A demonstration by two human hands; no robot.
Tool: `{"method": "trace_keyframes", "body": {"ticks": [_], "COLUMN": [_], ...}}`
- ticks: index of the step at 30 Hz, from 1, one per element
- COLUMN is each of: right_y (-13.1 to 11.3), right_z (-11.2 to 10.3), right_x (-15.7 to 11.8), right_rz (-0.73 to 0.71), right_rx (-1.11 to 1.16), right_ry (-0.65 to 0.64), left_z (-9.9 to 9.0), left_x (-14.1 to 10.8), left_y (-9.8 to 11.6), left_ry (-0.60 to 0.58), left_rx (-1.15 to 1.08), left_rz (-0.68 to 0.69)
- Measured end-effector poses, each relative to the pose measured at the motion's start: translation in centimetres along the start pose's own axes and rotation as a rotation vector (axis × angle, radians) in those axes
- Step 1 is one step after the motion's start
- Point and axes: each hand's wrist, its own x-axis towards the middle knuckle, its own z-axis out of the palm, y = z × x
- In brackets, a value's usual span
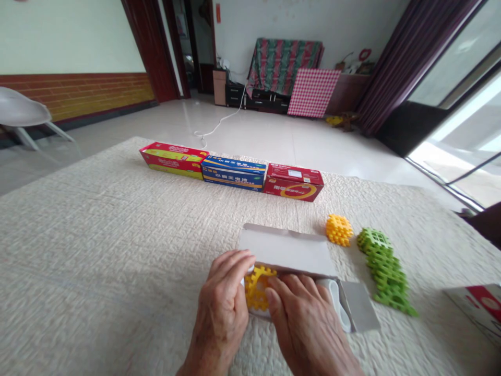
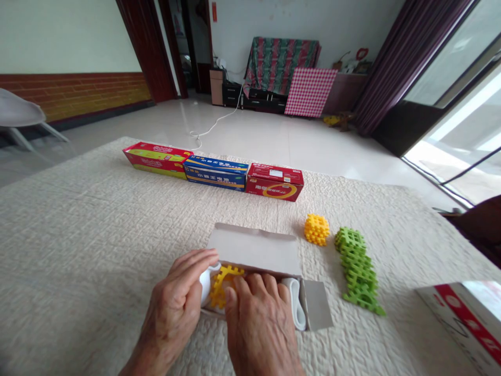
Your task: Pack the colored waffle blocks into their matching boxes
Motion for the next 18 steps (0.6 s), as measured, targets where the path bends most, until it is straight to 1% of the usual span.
{"method": "trace_keyframes", "body": {"ticks": [5, 10, 14, 18], "right_y": [0.3, -0.5, -0.8, -0.5], "right_z": [-0.1, 0.0, 0.1, -0.4], "right_x": [-0.3, -0.5, -0.6, -0.5], "right_rz": [-0.040, -0.014, 0.011, -0.027], "right_rx": [0.026, 0.049, 0.040, 0.073], "right_ry": [0.010, 0.048, 0.044, 0.046], "left_z": [0.0, 0.1, 0.0, 0.0], "left_x": [0.0, -0.1, -0.2, -0.2], "left_y": [0.1, 0.1, 0.0, 0.0], "left_ry": [0.004, -0.001, -0.016, -0.015], "left_rx": [-0.007, 0.002, 0.011, 0.018], "left_rz": [-0.003, 0.006, 0.006, 0.011]}}
